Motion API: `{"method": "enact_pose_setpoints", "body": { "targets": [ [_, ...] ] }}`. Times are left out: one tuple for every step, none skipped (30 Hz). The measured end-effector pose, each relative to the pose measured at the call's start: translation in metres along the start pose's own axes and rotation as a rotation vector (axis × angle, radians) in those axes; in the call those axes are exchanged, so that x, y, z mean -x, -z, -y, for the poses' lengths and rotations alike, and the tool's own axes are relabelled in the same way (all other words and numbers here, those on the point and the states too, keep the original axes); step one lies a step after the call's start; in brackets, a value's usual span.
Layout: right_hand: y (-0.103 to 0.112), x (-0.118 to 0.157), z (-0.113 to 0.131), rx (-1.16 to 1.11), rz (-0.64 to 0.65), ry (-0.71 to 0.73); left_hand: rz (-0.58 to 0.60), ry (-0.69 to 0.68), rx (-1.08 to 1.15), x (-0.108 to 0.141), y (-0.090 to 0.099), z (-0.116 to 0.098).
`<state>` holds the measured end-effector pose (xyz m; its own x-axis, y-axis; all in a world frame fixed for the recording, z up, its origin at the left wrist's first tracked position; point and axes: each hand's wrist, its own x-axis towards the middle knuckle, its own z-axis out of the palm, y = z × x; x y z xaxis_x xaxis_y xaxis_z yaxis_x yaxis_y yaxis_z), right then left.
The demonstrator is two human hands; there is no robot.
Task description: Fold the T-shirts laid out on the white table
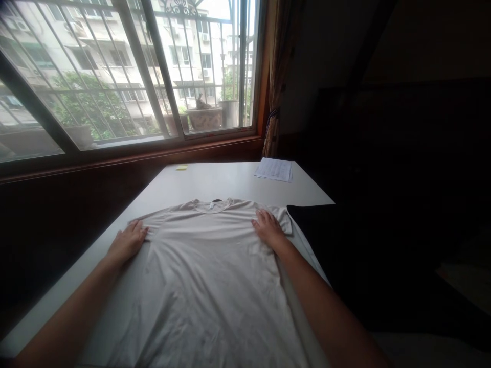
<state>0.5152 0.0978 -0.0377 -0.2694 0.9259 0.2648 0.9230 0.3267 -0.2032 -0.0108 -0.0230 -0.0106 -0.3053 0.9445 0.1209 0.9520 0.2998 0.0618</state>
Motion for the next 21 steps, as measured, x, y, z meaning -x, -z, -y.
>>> {"method": "enact_pose_setpoints", "body": {
  "targets": [
    [0.0, 0.004, -0.003, 0.021, 0.014, -0.013, 0.011, 0.022, -0.02, 0.002, 0.002, 0.007],
    [0.001, 0.007, -0.006, 0.043, 0.033, -0.029, 0.024, 0.042, -0.041, 0.003, 0.004, 0.012],
    [0.002, 0.009, -0.009, 0.062, 0.056, -0.046, 0.041, 0.06, -0.062, 0.003, 0.007, 0.016],
    [0.003, 0.01, -0.011, 0.078, 0.08, -0.062, 0.055, 0.074, -0.083, 0.003, 0.011, 0.018],
    [0.005, 0.01, -0.012, 0.088, 0.102, -0.079, 0.058, 0.082, -0.103, 0.001, 0.015, 0.018],
    [0.008, 0.01, -0.012, 0.096, 0.117, -0.096, 0.048, 0.085, -0.12, -0.001, 0.02, 0.016],
    [0.01, 0.008, -0.011, 0.103, 0.122, -0.112, 0.025, 0.08, -0.137, -0.004, 0.025, 0.012],
    [0.012, 0.005, -0.008, 0.109, 0.113, -0.124, -0.006, 0.069, -0.155, -0.008, 0.029, 0.005],
    [0.014, 0.001, -0.004, 0.112, 0.089, -0.125, -0.044, 0.037, -0.157, -0.012, 0.033, -0.003],
    [0.016, -0.004, 0.001, 0.104, 0.056, -0.109, -0.08, -0.012, -0.144, -0.017, 0.036, -0.013],
    [0.018, -0.009, 0.007, 0.086, 0.022, -0.077, -0.107, -0.07, -0.123, -0.023, 0.038, -0.024],
    [0.018, -0.016, 0.014, 0.063, -0.004, -0.034, -0.134, -0.15, -0.075, -0.029, 0.038, -0.037],
    [0.018, -0.023, 0.021, 0.037, -0.019, 0.012, -0.141, -0.211, -0.042, -0.037, 0.037, -0.051],
    [0.018, -0.031, 0.029, 0.013, -0.021, 0.054, -0.141, -0.248, -0.019, -0.044, 0.034, -0.066],
    [0.017, -0.039, 0.037, -0.007, -0.013, 0.086, -0.138, -0.276, 0.001, -0.051, 0.031, -0.08],
    [0.015, -0.048, 0.044, -0.02, 0.0, 0.111, -0.131, -0.293, 0.018, -0.059, 0.026, -0.094],
    [0.013, -0.055, 0.052, -0.029, 0.013, 0.129, -0.123, -0.31, 0.035, -0.065, 0.021, -0.108],
    [0.01, -0.063, 0.058, -0.039, 0.026, 0.146, -0.112, -0.329, 0.052, -0.071, 0.015, -0.121],
    [0.007, -0.069, 0.064, -0.047, 0.038, 0.159, -0.099, -0.349, 0.066, -0.075, 0.009, -0.132],
    [0.004, -0.074, 0.07, -0.054, 0.049, 0.169, -0.086, -0.364, 0.078, -0.078, 0.003, -0.143],
    [0.0, -0.078, 0.075, -0.06, 0.062, 0.176, -0.073, -0.374, 0.086, -0.08, -0.002, -0.151]
  ]
}}
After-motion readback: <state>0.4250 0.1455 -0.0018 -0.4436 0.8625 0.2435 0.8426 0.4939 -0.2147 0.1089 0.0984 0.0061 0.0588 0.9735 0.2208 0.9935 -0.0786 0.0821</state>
